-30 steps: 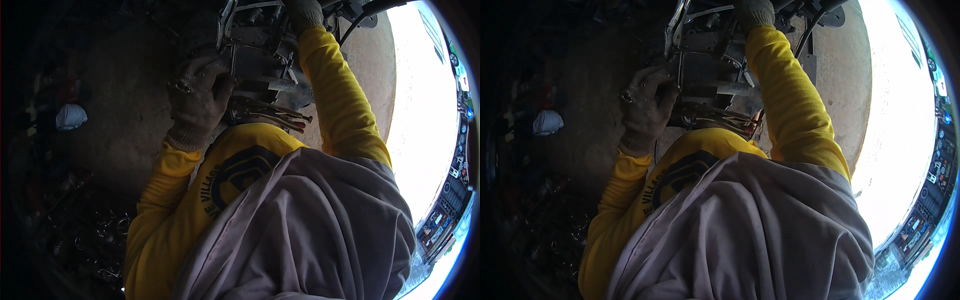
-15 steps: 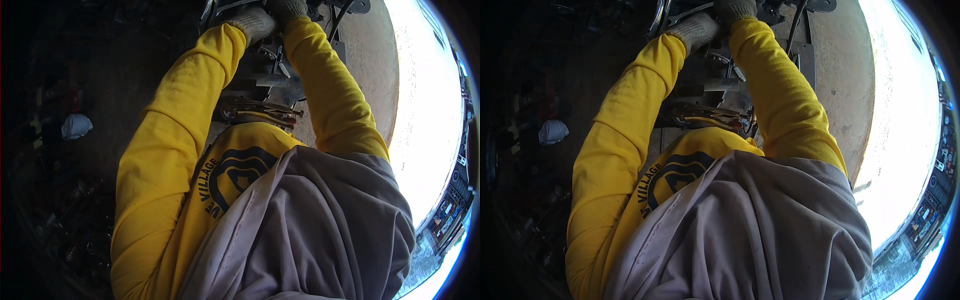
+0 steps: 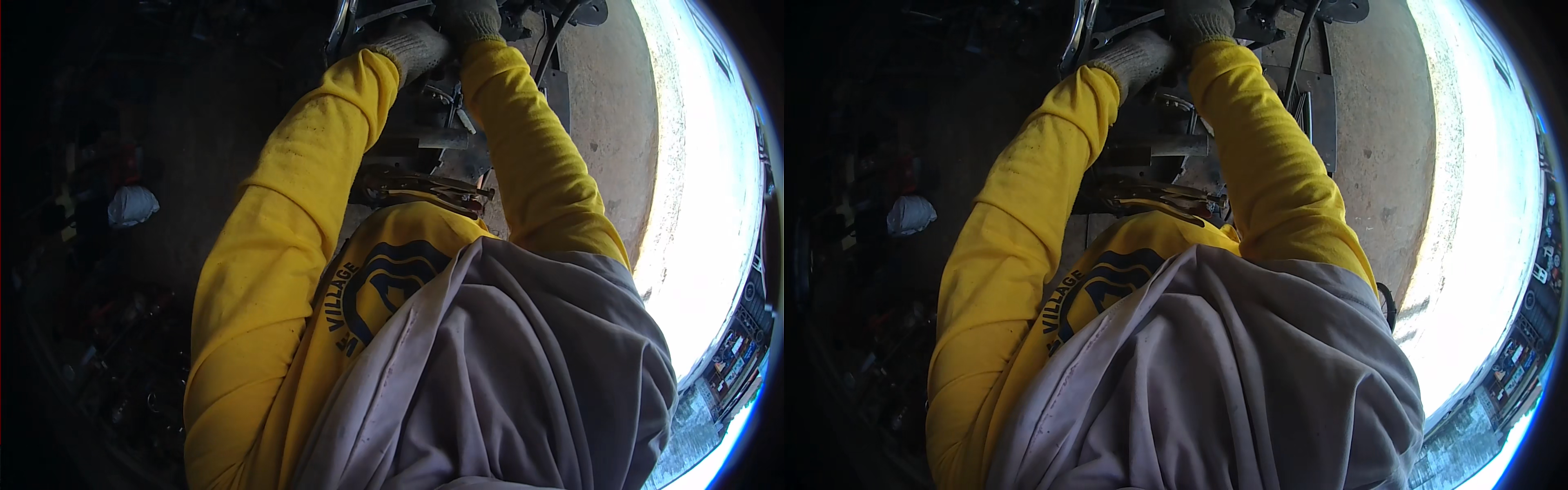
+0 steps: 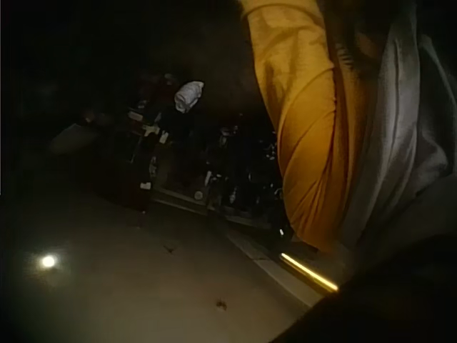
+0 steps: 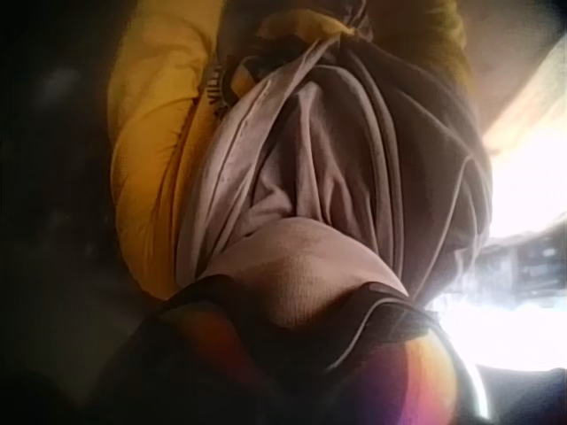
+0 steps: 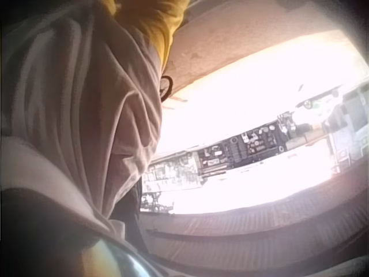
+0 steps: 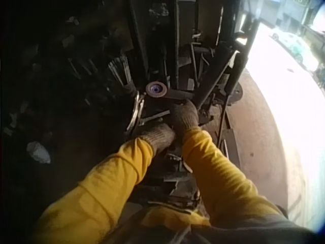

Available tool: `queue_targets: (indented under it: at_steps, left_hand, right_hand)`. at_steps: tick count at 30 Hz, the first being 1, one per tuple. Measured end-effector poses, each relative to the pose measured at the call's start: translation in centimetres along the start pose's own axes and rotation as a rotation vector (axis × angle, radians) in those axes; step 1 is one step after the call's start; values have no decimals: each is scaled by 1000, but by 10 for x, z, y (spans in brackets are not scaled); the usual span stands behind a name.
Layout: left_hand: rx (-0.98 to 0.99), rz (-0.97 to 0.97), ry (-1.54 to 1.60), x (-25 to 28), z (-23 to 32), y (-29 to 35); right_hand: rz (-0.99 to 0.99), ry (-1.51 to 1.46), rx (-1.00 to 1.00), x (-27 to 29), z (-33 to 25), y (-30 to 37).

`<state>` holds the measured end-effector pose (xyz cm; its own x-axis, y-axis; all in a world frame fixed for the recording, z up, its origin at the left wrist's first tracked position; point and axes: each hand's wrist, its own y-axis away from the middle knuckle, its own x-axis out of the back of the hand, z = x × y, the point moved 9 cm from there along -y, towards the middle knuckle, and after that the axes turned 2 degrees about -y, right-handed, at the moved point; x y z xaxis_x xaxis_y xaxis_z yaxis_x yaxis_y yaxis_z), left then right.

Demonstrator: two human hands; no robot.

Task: The person positions and secures metal rods within a circular frame using clamps and then welds them into place with a welding torch.

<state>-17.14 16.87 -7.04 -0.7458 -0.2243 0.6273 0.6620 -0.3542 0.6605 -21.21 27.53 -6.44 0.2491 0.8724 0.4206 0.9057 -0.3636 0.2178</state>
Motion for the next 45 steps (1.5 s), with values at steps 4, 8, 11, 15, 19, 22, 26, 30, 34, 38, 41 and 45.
queue_targets:
  at_steps: [4,8,11,15,19,22,26,30,34,38,41,45]
  left_hand:
    - [8,5,109,-1,-1,-8]
    - [5,-8,61,-7,-4,-17]
    - [-11,-8,117,-6,-8,-17]
    - [13,89,-1,-8,-26,-55]
    - [168,-30,52,-15,-30,-50]
    - [-12,50,-196,-11,-23,-62]
    - [-159,219,-272,-11,-8,-46]
    - [-329,309,-161,11,12,-13]
    - [-588,124,557,68,64,28]
    - [-720,-16,507,95,94,132]
    - [-622,136,-111,82,96,175]
    - [-422,-29,-205,40,45,157]
  right_hand:
    - [13,385,196,2,8,-13]
    - [88,344,278,0,10,-20]
    - [127,-218,24,15,1,11]
    - [261,-144,-23,33,-15,32]
    - [251,-209,23,33,-8,25]
    - [232,-311,-1,33,-1,24]
    - [345,-68,194,52,-52,55]
    - [172,-402,244,59,-62,77]
    - [326,-279,1111,115,-101,117]
    - [129,-443,974,156,-87,136]
    - [86,-663,883,166,-55,136]
    - [-97,-500,814,153,-49,174]
